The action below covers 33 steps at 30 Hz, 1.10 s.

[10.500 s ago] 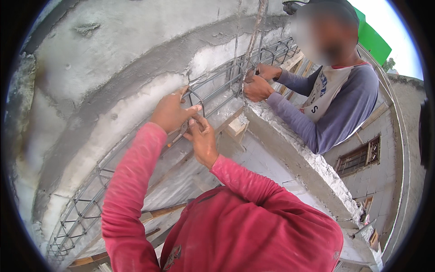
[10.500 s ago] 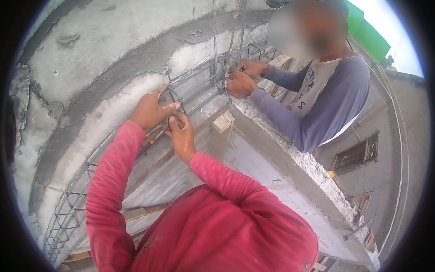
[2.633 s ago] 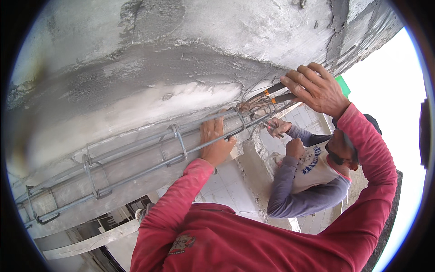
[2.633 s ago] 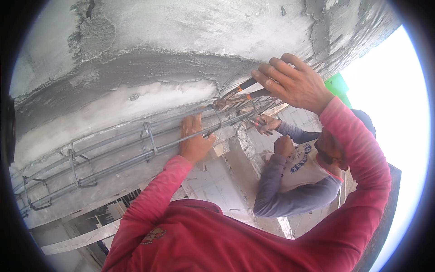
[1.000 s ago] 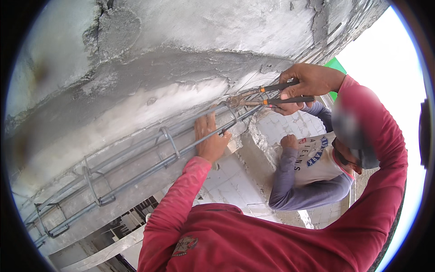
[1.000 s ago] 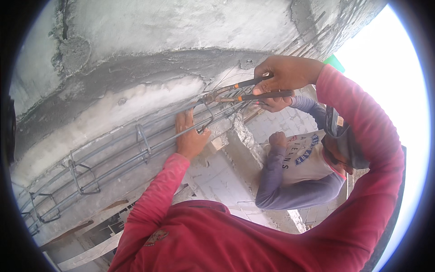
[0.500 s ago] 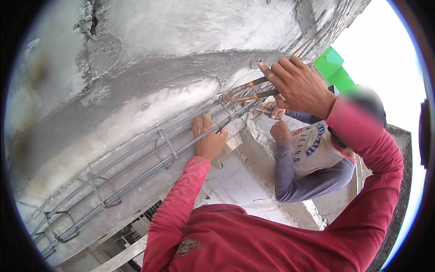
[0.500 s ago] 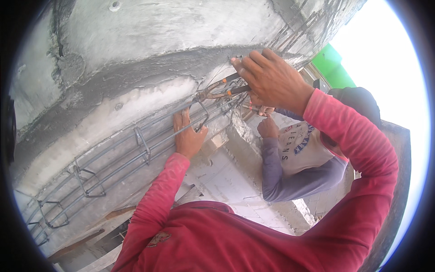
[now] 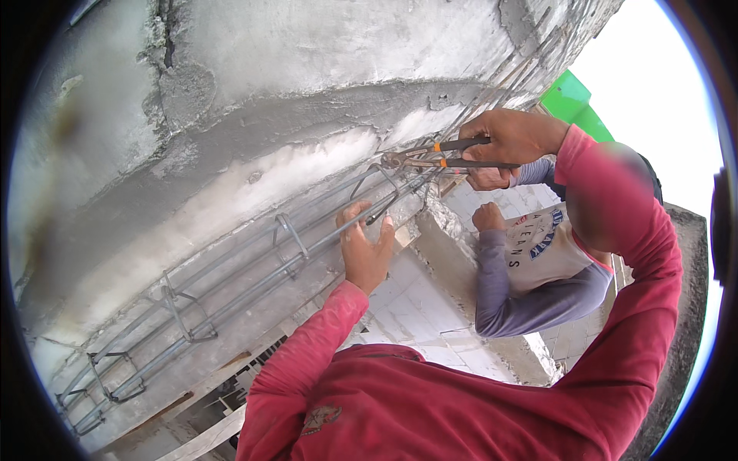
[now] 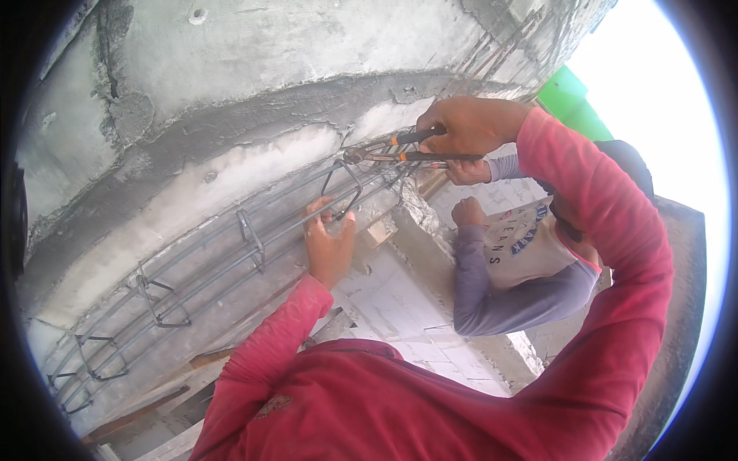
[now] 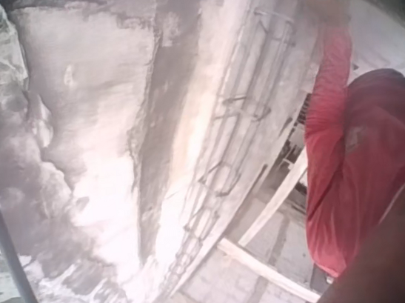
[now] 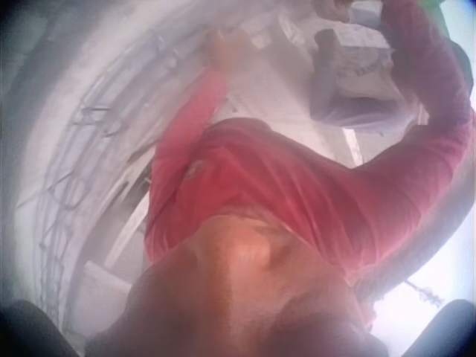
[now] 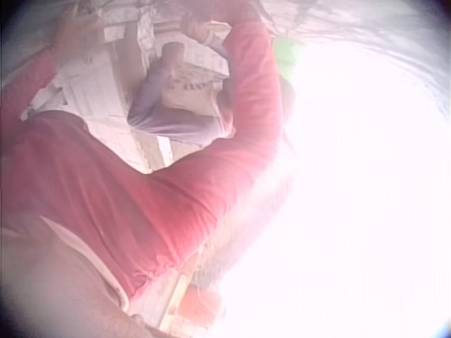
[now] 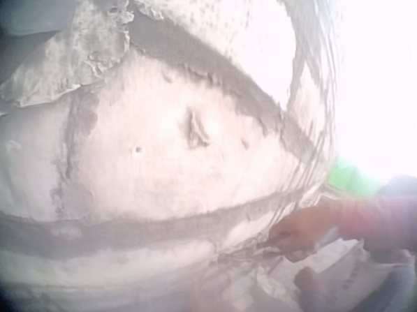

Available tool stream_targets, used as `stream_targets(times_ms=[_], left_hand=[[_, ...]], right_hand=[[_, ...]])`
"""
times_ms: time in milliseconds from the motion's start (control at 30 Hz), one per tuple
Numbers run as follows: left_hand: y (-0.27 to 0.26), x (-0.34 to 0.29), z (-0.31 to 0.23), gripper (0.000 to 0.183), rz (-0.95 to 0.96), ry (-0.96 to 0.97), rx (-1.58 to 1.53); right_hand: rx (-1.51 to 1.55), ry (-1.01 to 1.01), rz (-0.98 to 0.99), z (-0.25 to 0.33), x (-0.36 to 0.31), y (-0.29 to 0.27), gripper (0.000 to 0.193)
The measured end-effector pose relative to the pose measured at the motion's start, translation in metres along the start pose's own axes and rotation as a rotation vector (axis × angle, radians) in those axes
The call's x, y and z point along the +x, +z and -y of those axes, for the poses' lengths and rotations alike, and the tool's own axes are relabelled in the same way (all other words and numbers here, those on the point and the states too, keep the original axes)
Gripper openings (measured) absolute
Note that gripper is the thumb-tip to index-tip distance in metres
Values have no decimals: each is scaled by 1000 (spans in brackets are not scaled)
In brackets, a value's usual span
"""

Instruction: The person uses pliers to tie wire around a metal rebar grid attached to a concrete ceiling. They repeatedly position the wire and twist it to secure the rebar sections together.

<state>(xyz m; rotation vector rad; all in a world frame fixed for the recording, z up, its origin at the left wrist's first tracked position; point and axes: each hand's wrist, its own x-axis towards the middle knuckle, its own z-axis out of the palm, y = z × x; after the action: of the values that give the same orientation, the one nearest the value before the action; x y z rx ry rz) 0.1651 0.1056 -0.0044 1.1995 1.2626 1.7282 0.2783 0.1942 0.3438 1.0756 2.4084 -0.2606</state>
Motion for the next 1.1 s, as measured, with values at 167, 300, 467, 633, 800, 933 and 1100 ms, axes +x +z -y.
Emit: stream_targets(times_ms=[167, 300, 467, 633, 800, 933, 1100], left_hand=[[25, -13, -36, 63, 230, -306, -827], [43, 6, -60, 67, 166, -439, -1078], [46, 32, -64, 43, 194, -528, -1369], [40, 34, -68, 18, 142, -573, -1536], [21, 29, -79, 12, 97, -611, -1610], [16, 48, -104, 11, -6, -547, -1677], [33, 86, -118, 13, 85, -533, -1293]], right_hand=[[90, 116, 29, 3, 0, 7, 28], [168, 123, -10, 9, -7, 16, 28], [93, 123, 2, 19, -10, 23, 29], [157, 105, -5, 9, -12, 36, 32], [96, 79, -225, -1, -40, 63, 29], [404, 204, -333, 22, -66, 88, 31], [754, 179, -651, 9, -85, 155, 28]])
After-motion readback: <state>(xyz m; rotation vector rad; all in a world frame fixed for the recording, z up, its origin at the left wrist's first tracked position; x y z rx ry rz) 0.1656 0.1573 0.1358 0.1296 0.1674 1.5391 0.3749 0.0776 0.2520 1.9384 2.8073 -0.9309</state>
